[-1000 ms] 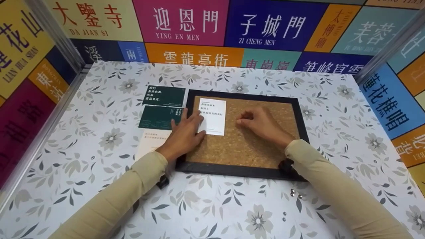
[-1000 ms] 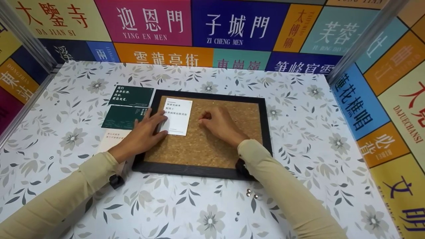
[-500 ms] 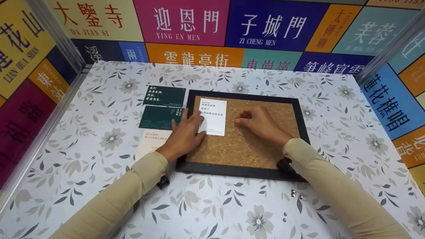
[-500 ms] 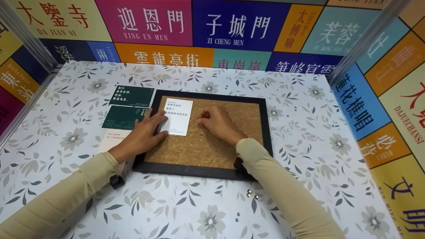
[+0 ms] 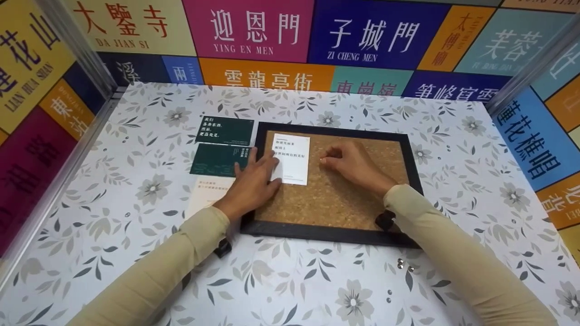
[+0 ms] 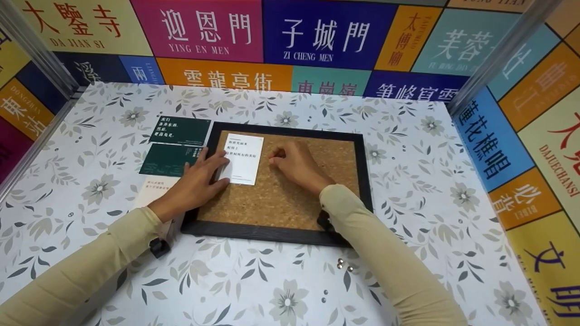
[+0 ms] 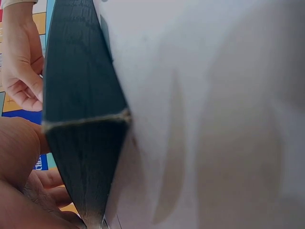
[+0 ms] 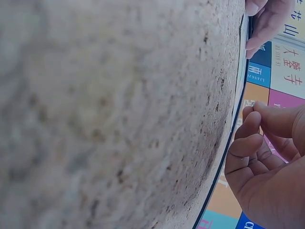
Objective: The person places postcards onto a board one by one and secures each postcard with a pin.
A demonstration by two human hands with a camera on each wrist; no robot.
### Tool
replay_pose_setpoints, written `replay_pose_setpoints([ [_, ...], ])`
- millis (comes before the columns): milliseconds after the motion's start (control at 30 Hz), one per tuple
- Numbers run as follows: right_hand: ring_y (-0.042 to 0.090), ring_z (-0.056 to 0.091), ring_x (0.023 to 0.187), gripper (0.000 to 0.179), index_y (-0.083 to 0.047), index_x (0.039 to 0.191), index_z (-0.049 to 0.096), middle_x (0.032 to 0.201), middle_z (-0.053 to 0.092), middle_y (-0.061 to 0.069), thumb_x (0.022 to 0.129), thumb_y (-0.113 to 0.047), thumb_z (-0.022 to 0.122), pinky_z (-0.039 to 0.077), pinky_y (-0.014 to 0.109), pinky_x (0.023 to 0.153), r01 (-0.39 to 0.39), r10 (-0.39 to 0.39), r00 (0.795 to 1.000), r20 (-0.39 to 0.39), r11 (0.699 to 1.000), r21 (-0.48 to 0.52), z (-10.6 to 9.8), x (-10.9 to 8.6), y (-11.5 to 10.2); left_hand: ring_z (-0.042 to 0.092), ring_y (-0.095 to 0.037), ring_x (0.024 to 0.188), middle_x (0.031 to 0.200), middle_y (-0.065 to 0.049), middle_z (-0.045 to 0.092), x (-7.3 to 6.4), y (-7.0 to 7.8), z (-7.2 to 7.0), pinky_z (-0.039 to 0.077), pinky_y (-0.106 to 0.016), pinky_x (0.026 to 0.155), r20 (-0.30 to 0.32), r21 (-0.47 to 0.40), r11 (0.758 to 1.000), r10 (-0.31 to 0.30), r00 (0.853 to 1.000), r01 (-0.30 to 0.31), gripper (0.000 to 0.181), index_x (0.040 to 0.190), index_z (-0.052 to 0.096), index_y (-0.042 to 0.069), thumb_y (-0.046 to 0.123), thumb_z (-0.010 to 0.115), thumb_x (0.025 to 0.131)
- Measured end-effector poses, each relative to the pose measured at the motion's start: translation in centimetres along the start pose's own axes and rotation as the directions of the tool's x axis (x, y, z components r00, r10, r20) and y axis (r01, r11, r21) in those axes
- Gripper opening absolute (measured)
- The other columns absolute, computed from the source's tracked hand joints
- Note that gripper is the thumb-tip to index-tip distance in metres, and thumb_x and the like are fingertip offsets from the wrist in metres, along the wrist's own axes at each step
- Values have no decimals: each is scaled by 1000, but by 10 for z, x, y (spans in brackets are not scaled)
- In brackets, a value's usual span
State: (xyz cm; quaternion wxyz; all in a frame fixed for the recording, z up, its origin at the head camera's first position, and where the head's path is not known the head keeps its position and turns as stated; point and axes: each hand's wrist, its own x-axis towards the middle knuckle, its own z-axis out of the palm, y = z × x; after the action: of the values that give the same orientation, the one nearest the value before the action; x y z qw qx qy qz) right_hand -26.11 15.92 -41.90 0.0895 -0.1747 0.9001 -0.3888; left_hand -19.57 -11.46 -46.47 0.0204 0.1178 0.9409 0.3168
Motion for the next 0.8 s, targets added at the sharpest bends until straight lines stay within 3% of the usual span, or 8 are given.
replay_pose_setpoints([
  [467,19,65,87,7,-4,102,84,98,80,9,103,-8,78,52,32,80,24,-24,1000,-3,999,-27,-1,13,2,4,-45,169,178,-15,33,0,5,-1,1,-88,120,26,-6,1000,-19,999,19,56,159,56,8,26,70,108],
  [800,20,72,95,9,-3,107,84,104,81,10,103,-8,78,55,30,84,55,-56,998,-29,998,-26,1,26,1,3,-46,169,178,-16,34,-5,10,-9,1,-88,120,27,-23,999,-23,999,23,54,158,57,6,24,69,109],
])
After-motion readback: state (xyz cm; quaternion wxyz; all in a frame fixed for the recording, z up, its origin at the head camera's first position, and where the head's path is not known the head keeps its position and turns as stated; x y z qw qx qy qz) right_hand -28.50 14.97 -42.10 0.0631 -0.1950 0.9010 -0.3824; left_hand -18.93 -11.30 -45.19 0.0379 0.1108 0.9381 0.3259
